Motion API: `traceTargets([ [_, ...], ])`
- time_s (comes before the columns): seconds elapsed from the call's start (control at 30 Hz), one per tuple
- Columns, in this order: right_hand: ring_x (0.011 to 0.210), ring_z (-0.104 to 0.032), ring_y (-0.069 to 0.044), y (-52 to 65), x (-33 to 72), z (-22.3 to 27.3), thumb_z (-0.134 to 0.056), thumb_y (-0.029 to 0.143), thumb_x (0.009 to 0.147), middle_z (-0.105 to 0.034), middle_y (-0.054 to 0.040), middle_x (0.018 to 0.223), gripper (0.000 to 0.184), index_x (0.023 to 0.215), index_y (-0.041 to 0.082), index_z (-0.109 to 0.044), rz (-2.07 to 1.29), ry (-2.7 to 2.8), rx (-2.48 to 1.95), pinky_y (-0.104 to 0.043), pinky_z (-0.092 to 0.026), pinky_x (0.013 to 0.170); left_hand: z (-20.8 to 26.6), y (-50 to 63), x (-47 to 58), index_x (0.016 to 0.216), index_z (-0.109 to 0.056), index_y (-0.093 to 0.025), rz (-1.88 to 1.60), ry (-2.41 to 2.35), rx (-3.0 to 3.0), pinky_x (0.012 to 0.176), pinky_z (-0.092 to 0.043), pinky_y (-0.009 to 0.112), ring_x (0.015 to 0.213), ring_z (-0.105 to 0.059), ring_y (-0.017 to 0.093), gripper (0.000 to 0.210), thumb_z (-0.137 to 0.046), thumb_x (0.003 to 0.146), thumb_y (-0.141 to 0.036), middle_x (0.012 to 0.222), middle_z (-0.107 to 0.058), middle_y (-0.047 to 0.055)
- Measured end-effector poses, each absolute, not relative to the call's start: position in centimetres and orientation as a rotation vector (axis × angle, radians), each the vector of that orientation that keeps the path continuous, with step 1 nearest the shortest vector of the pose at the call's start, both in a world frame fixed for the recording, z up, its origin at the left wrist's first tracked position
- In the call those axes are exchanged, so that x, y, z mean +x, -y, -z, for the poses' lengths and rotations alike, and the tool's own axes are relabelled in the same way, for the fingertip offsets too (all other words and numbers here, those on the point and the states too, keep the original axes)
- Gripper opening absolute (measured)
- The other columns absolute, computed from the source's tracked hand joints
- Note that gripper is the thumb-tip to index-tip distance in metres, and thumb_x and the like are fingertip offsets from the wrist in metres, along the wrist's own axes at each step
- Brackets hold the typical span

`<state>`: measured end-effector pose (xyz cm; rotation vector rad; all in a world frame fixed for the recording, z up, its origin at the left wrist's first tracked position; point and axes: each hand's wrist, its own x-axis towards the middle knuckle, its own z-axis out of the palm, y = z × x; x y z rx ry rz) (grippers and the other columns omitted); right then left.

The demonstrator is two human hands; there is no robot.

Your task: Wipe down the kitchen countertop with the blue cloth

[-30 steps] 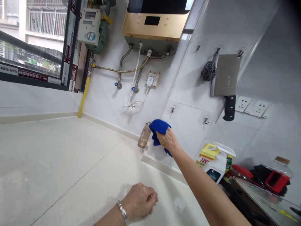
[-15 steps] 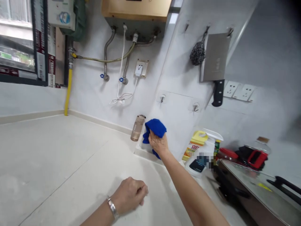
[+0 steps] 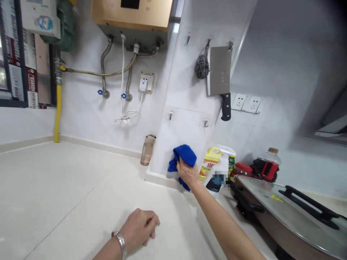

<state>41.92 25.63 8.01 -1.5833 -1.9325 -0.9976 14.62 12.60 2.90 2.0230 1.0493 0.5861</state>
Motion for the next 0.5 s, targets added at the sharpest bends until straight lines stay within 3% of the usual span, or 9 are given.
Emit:
traceTargets([
  [0.1, 0.121, -0.052, -0.037, -25.3, 42.3, -10.4, -0.031, 0.031, 0.101, -0.058, -0.0256, 0.127, 0.051, 0.141, 0.005, -0.049, 1.043, 1.502, -1.642, -0.055, -0.041, 0.103, -3.0, -12.7, 14.7, 0.089, -0.067, -0.017, -0.576, -1.067, 2.005, 0.049, -0.038, 0.020, 0.043, -0.051, 0.009, 0.035, -0.037, 0.092, -0.035, 0.070, -0.070, 0.000],
  [0.27, 0.123, -0.050, -0.035, -25.2, 42.0, -13.4, -0.030, 0.034, 0.099, -0.056, -0.0239, 0.127, 0.056, 0.147, 0.004, -0.037, 0.942, 1.145, -1.564, -0.047, -0.044, 0.100, -2.9, -13.0, 14.9, 0.088, -0.066, -0.017, -0.546, -1.081, 1.953, 0.050, -0.039, 0.021, 0.042, -0.048, 0.008, 0.035, -0.038, 0.092, -0.037, 0.070, -0.070, 0.000],
  [0.37, 0.129, -0.045, -0.035, -25.6, 43.0, -15.0, -0.029, 0.036, 0.097, -0.045, -0.0261, 0.139, 0.062, 0.149, 0.002, -0.029, 0.766, 1.023, -1.471, -0.048, -0.043, 0.102, -2.7, -13.2, 15.0, 0.087, -0.066, -0.016, -0.554, -1.067, 1.929, 0.049, -0.038, 0.021, 0.041, -0.048, 0.008, 0.038, -0.036, 0.092, -0.039, 0.068, -0.069, 0.000],
  [0.43, 0.135, -0.038, -0.034, -26.0, 44.4, -16.4, -0.028, 0.034, 0.093, -0.037, -0.0275, 0.145, 0.065, 0.147, -0.002, -0.029, 0.655, 0.949, -1.392, -0.048, -0.039, 0.108, -2.6, -13.4, 15.0, 0.087, -0.066, -0.016, -0.546, -1.071, 1.916, 0.048, -0.037, 0.021, 0.040, -0.047, 0.008, 0.038, -0.036, 0.092, -0.040, 0.067, -0.069, 0.000],
  [0.5, 0.135, -0.038, -0.033, -26.5, 45.9, -18.0, -0.028, 0.031, 0.090, -0.041, -0.0266, 0.143, 0.062, 0.142, -0.001, -0.036, 0.584, 0.911, -1.357, -0.048, -0.035, 0.111, -2.5, -13.5, 15.0, 0.087, -0.066, -0.016, -0.544, -1.072, 1.916, 0.048, -0.037, 0.021, 0.040, -0.047, 0.008, 0.038, -0.037, 0.091, -0.040, 0.067, -0.069, 0.000],
])
